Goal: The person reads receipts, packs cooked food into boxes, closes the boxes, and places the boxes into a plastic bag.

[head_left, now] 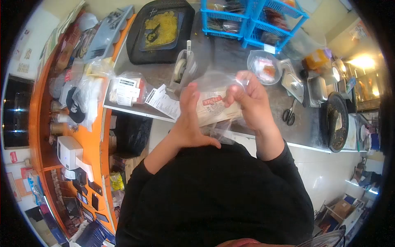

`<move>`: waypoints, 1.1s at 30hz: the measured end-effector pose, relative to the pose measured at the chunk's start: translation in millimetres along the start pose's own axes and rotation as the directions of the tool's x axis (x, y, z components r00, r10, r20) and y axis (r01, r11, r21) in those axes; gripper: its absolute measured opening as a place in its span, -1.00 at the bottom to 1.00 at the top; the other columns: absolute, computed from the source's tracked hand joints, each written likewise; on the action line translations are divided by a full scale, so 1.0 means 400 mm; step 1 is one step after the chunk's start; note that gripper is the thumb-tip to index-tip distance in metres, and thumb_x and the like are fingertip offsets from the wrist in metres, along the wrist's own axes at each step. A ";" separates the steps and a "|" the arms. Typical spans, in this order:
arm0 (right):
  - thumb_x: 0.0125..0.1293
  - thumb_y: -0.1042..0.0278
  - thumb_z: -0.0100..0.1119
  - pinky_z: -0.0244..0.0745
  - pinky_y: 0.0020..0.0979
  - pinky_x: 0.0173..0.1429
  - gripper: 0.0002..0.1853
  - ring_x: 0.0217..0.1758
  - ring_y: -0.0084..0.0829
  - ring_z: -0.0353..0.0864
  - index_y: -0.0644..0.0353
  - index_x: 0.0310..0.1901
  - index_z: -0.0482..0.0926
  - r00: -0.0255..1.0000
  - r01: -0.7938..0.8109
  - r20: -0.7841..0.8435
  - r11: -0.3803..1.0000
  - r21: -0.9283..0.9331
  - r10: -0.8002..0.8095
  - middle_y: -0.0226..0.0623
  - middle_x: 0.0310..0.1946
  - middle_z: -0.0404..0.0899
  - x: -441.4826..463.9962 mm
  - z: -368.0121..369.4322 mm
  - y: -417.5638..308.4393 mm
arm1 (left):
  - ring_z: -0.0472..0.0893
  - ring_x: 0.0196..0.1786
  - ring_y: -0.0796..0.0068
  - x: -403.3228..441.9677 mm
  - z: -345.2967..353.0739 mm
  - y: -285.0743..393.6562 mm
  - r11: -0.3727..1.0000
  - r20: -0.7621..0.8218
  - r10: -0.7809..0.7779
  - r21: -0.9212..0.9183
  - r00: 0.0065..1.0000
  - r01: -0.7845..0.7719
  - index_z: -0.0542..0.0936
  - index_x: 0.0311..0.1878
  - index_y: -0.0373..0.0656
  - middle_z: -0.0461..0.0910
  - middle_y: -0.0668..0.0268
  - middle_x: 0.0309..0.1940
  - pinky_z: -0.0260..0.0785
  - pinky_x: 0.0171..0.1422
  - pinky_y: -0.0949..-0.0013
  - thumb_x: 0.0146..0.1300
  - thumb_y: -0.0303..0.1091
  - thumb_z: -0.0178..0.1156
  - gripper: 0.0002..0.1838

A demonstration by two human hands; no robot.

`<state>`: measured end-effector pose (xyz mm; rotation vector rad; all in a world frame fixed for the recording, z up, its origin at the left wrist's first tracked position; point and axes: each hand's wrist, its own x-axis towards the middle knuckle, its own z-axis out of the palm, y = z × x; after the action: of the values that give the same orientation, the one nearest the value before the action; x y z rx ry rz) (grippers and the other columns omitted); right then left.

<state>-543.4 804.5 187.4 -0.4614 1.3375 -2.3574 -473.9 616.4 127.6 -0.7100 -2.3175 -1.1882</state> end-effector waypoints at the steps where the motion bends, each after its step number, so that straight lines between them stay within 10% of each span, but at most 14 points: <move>1: 0.33 0.52 0.08 0.51 -0.40 -0.20 -0.78 -0.33 -0.46 0.58 0.22 -0.06 0.29 1.000 -0.018 0.017 0.995 -0.094 0.019 -0.31 -0.42 0.52 -0.005 0.020 0.003 | -0.09 0.46 -0.13 -0.022 0.024 -0.027 0.997 0.037 -0.075 -0.014 0.997 0.075 -0.10 0.44 -0.15 -0.17 -0.14 0.40 -0.27 0.49 -0.10 -0.41 0.35 0.48 0.42; 5: 0.25 0.37 0.19 0.49 -0.21 -0.21 -0.65 -0.32 -0.11 0.63 0.26 -0.05 0.27 0.965 0.076 0.242 0.782 -0.619 0.097 -0.09 -0.41 0.57 -0.026 0.104 0.092 | 0.19 0.36 0.00 -0.093 0.198 -0.144 0.920 0.185 -0.334 -0.148 0.924 0.363 0.48 0.11 -0.09 0.43 0.11 0.12 -0.06 0.42 0.02 -0.15 0.06 0.45 -0.26; 8: 0.27 0.41 0.16 0.47 -0.24 -0.19 -0.74 -0.31 -0.10 0.61 0.20 -0.07 0.34 0.935 0.123 0.239 0.390 -0.912 0.262 -0.07 -0.33 0.55 -0.056 0.140 0.091 | 0.34 0.23 0.10 -0.037 0.207 -0.136 0.942 0.152 -0.335 0.021 0.930 0.335 0.56 -0.03 -0.06 0.54 0.21 -0.05 0.06 0.32 0.07 -0.06 -0.06 0.39 -0.49; 11: 0.24 0.40 0.18 0.46 -0.19 -0.12 -0.79 -0.25 0.07 0.55 0.18 -0.13 0.44 0.942 0.144 0.252 0.409 -0.901 0.222 -0.05 -0.23 0.56 -0.048 0.059 0.078 | 0.46 0.06 0.20 0.002 0.188 -0.129 0.960 0.144 -0.275 0.094 0.950 0.264 0.61 -0.14 -0.03 0.61 0.29 -0.21 0.17 0.18 0.14 0.04 -0.17 0.32 -0.69; 12: 0.23 0.38 0.20 0.46 -0.22 -0.04 -0.79 -0.15 -0.04 0.58 0.16 -0.11 0.52 0.956 0.280 0.293 0.410 -0.868 -0.031 -0.11 -0.18 0.58 -0.050 0.035 0.072 | 0.49 -0.02 0.24 0.010 0.171 -0.130 0.978 0.151 -0.210 0.053 0.966 0.204 0.61 -0.15 -0.02 0.62 0.31 -0.25 0.20 0.11 0.17 0.08 -0.21 0.28 -0.74; 14: 0.23 0.35 0.17 0.44 -0.27 0.06 -0.66 -0.01 -0.04 0.54 0.18 0.04 0.48 0.992 0.125 0.122 0.558 -0.821 -0.043 0.02 -0.12 0.56 -0.065 0.006 0.024 | 0.52 -0.11 0.22 0.015 0.171 -0.179 0.979 0.253 -0.203 0.061 0.946 0.194 0.61 -0.17 -0.01 0.61 0.23 -0.20 0.28 0.02 0.22 0.15 -0.24 0.18 -0.81; 17: 0.18 0.40 0.20 0.34 -0.21 0.18 -0.46 0.12 -0.03 0.48 0.08 0.23 0.34 0.945 0.087 -0.094 0.519 -0.850 -0.313 0.04 0.11 0.45 -0.117 -0.095 0.062 | 0.54 -0.08 0.19 0.043 0.158 -0.183 0.884 0.100 -0.464 -0.014 0.880 0.467 0.59 -0.11 -0.02 0.58 0.16 -0.12 0.31 0.06 0.21 0.22 -0.16 0.15 -0.76; 18: 0.16 0.38 0.21 0.27 -0.13 0.23 -0.38 0.18 0.01 0.42 0.05 0.28 0.24 0.912 0.169 -0.007 0.391 -0.905 -0.410 0.06 0.18 0.36 -0.137 -0.134 0.088 | 0.55 -0.23 0.28 0.070 0.123 -0.158 0.941 -0.109 -0.337 -0.010 0.935 0.338 0.56 -0.09 -0.20 0.60 0.20 -0.29 0.39 -0.12 0.22 0.36 0.08 -0.02 -0.52; 20: 0.13 0.34 0.23 0.11 0.03 0.33 -0.21 0.30 0.10 0.29 -0.02 0.39 0.06 0.811 0.298 0.190 0.111 -0.948 -0.553 0.09 0.33 0.20 -0.169 -0.197 0.155 | 0.55 -0.04 0.23 0.165 0.004 -0.037 0.236 0.022 -0.963 -0.406 0.268 0.883 0.51 -0.03 -0.27 0.55 0.12 -0.12 0.41 0.01 0.23 0.40 -0.12 -0.04 -0.62; 23: 0.08 0.24 0.29 -0.20 0.22 0.39 -0.03 0.41 0.20 0.10 -0.11 0.43 -0.15 0.773 0.403 0.438 -0.177 -0.898 -0.460 0.16 0.40 0.03 -0.189 -0.200 0.240 | 0.56 -0.06 0.26 0.190 -0.092 -0.013 0.444 -0.045 -0.865 -0.533 0.500 0.720 0.50 0.01 -0.23 0.56 0.15 -0.13 0.42 0.00 0.24 0.39 -0.13 -0.01 -0.64; 29: 0.28 0.11 0.11 -0.28 0.12 0.46 -0.21 0.37 0.06 0.25 -0.02 0.44 -0.09 0.408 0.747 0.627 -0.153 -0.648 -0.664 -0.07 0.39 0.14 0.026 -0.110 0.175 | 0.58 -0.10 0.34 0.178 -0.231 0.037 0.799 -0.218 -0.598 -0.082 0.771 0.596 0.49 0.09 -0.14 0.58 0.21 -0.16 0.44 -0.01 0.25 0.37 -0.14 0.04 -0.65; 31: 0.35 0.04 0.00 -0.07 -0.02 0.44 -0.35 0.33 -0.08 0.32 0.11 0.38 0.07 0.702 0.684 0.448 0.347 -0.642 -0.554 -0.09 0.31 0.25 0.034 -0.089 0.260 | 0.54 -0.04 0.35 0.150 -0.280 0.054 0.865 -0.155 -0.263 0.400 0.952 0.304 0.48 0.12 -0.13 0.56 0.23 -0.10 0.40 0.06 0.25 0.38 -0.14 0.03 -0.64; 33: 0.43 -0.12 -0.16 0.25 -0.20 0.37 -0.40 0.24 -0.24 0.43 0.22 0.27 0.29 0.971 0.238 0.089 0.921 -0.309 -0.221 -0.13 0.19 0.39 0.027 -0.052 0.370 | 0.50 0.05 0.32 0.098 -0.367 0.052 0.769 0.042 -0.005 0.639 0.999 -0.023 0.48 0.12 -0.17 0.53 0.21 -0.02 0.34 0.14 0.25 0.38 -0.17 0.03 -0.64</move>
<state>-537.0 745.2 50.0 -0.8092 1.7316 -2.2922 -469.5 514.0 241.9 -0.4824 -2.5141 -0.3030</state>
